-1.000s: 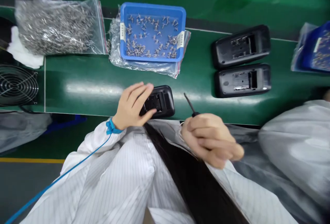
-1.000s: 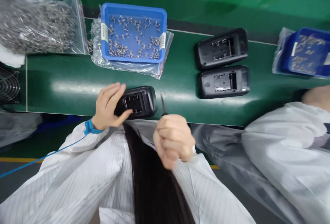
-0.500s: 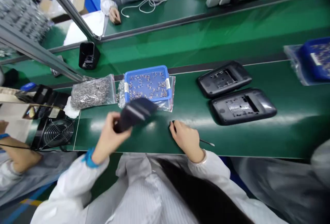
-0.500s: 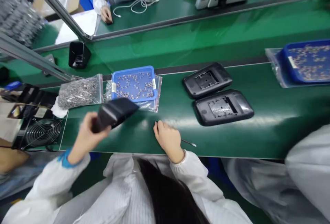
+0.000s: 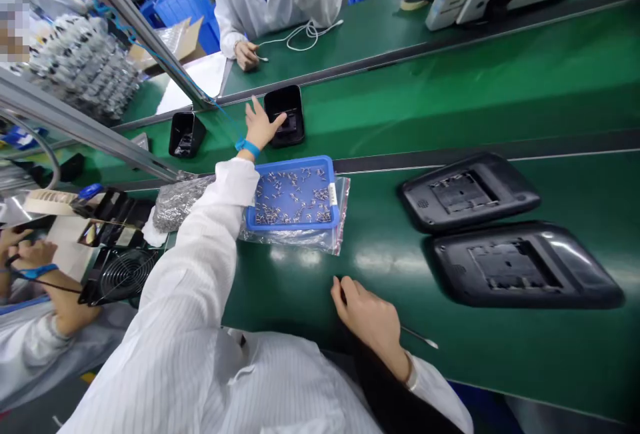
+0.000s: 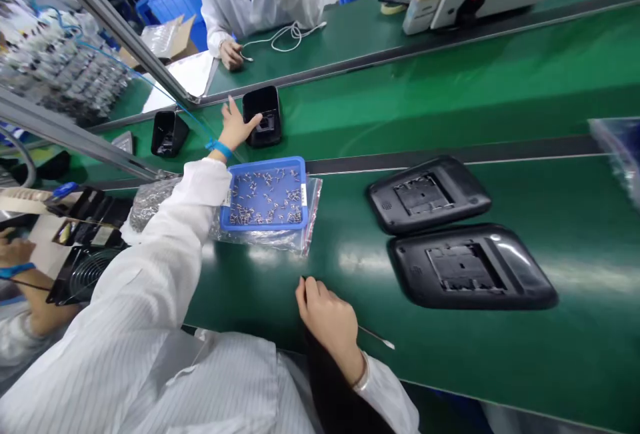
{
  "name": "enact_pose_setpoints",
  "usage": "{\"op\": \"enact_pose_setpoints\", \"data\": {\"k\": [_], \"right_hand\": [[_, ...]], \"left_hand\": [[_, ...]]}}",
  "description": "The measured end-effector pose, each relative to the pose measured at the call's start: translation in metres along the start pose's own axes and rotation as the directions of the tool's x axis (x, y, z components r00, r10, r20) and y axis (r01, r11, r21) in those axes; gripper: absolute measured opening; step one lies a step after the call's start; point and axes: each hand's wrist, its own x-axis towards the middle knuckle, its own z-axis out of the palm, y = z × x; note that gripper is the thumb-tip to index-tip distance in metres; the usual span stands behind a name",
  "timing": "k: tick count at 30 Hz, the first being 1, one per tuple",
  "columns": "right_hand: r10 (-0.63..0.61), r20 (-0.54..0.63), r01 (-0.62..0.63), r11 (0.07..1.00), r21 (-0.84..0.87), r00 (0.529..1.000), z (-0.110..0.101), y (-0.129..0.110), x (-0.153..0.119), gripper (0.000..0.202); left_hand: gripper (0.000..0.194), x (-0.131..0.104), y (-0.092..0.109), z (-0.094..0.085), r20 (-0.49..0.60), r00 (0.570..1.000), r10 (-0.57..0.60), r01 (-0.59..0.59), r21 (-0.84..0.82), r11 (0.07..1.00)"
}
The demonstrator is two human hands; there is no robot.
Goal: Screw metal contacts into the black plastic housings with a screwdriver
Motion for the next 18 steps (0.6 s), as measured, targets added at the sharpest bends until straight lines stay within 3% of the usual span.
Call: {"op": "enact_pose_setpoints", "data": {"k": [2,3,5,8,12,15,18], "right_hand": [[0.0,0.006,0.0,0.999,0.032,1.0,-0.002,0.0,0.002,0.038],[-0.001,0.007,0.001,0.999,0.047,1.0,-0.002,0.0,0.002,0.038],[-0.008,0.011,0.008,0.998,0.065,1.0,-0.003,0.001,0.002,0.037],[-0.026,0.009,0.025,0.998,0.054,1.0,-0.003,0.001,0.0,0.037],[-0.074,-0.017,0.074,0.997,-0.002,0.997,-0.002,0.001,-0.004,0.036],[-0.122,-0.047,0.12,0.991,-0.053,0.991,0.001,0.001,-0.01,0.037],[-0.146,0.033,0.145,0.988,0.051,0.989,0.001,0.012,-0.02,0.034]], "left_hand": [[0.061,-0.027,0.007,-0.012,0.049,0.979,0.199,-0.205,0.201,0.958],[0.049,-0.043,0.011,-0.016,0.156,0.945,0.287,-0.32,0.272,0.908],[0.029,-0.076,0.017,-0.02,0.421,0.835,0.354,-0.497,0.301,0.814],[0.023,-0.111,0.017,-0.014,0.63,0.705,0.325,-0.586,0.26,0.768],[0.016,-0.121,0.011,-0.001,0.73,0.608,0.314,-0.607,0.172,0.775],[0.015,-0.121,0.012,-0.002,0.728,0.613,0.309,-0.6,0.174,0.781],[0.023,-0.136,0.021,-0.01,0.652,0.686,0.321,-0.564,0.2,0.801]]}}
